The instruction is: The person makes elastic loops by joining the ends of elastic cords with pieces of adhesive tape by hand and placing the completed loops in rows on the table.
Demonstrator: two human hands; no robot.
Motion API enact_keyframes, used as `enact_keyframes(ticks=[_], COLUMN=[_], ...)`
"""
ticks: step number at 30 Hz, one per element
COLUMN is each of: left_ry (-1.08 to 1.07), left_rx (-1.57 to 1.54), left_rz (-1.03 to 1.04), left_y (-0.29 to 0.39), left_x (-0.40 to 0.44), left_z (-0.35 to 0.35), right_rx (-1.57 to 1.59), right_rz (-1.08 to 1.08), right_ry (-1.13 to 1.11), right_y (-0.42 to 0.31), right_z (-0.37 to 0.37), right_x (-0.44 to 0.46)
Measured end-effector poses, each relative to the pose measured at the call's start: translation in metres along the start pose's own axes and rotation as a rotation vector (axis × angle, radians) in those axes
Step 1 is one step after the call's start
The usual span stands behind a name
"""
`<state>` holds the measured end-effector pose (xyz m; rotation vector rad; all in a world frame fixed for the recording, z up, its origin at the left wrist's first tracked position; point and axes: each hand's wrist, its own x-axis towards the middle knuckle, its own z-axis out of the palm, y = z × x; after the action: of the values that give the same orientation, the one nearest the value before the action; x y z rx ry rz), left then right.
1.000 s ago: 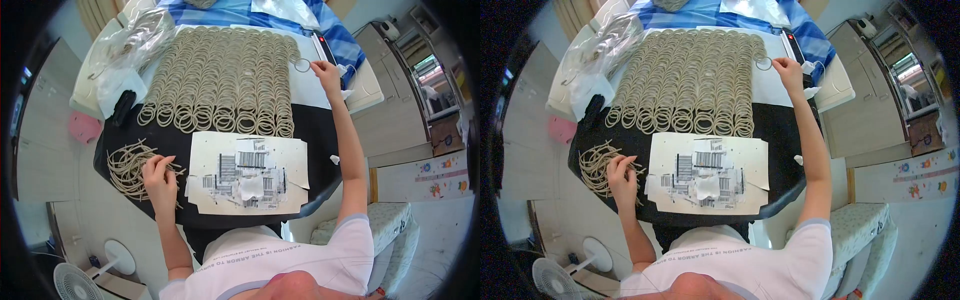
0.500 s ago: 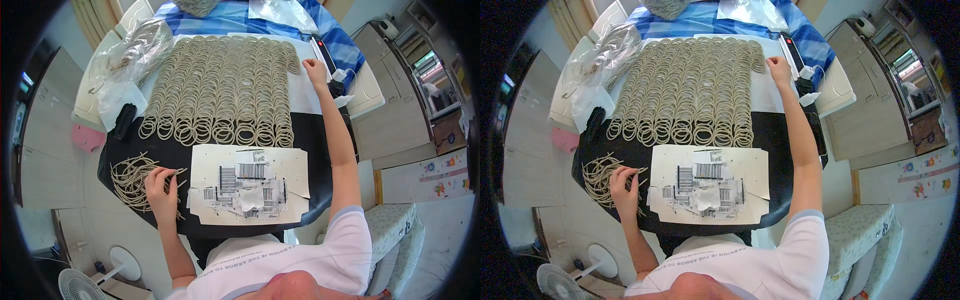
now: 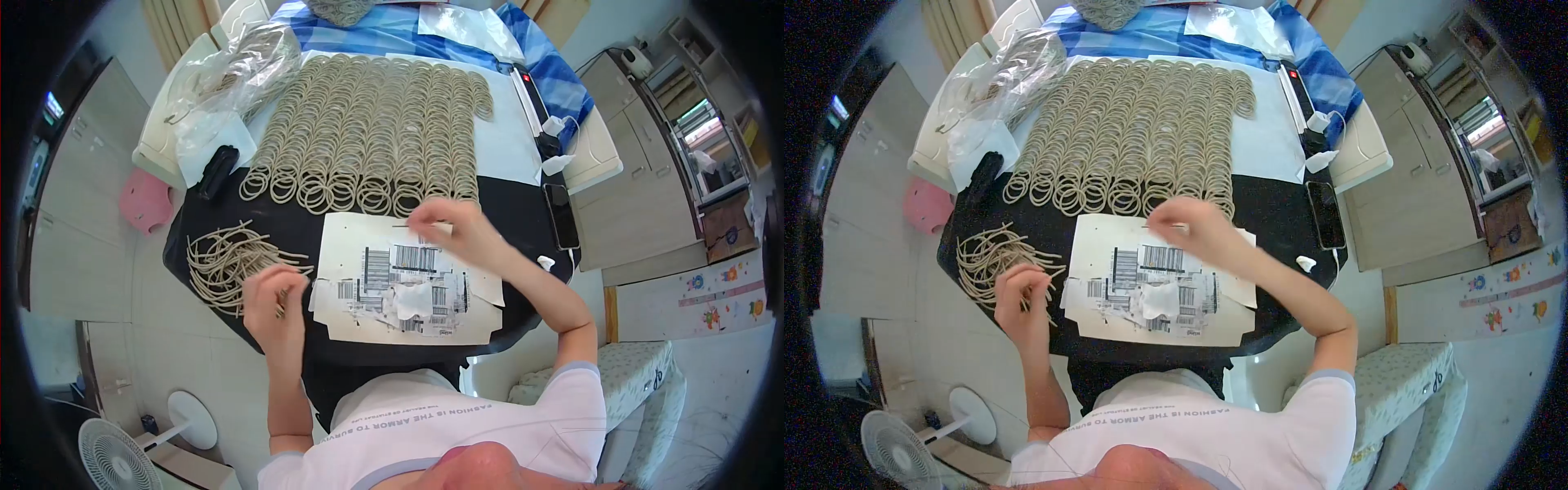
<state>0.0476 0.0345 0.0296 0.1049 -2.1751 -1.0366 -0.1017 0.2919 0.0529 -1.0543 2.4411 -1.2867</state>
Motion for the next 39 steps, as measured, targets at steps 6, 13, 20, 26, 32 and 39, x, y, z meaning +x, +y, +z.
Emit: enact_keyframes(ticks=[6, 13, 20, 26, 32, 39], left_ry=[-0.315, -0.362, -0.499, -0.634, -0.471, -0.385], left_rx=[-0.680, -0.992, -1.052, -1.071, -0.781, -0.555], left_rz=[-0.076, -0.437, -0.629, -0.753, -0.484, -0.222], left_y=[0.049, 0.034, 0.026, 0.034, 0.028, 0.026], left_x=[-0.025, -0.041, -0.054, -0.056, -0.072, -0.072], left_z=[-0.002, 0.009, 0.029, 0.038, 0.050, 0.053], right_rx=[0.237, 0.813, 1.295, 1.069, 0.728, 0.471], right_rz=[-0.139, 0.300, 0.376, 0.509, 0.531, 0.421], right_ry=[-0.260, -0.134, 0.026, 0.052, 0.041, 0.026], right_y=[-0.076, -0.033, -0.007, -0.013, -0.005, -0.007], right_z=[0.043, 0.034, 0.033, 0.035, 0.040, 0.047], right_x=[-0.037, -0.073, -0.094, -0.091, -0.089, -0.091])
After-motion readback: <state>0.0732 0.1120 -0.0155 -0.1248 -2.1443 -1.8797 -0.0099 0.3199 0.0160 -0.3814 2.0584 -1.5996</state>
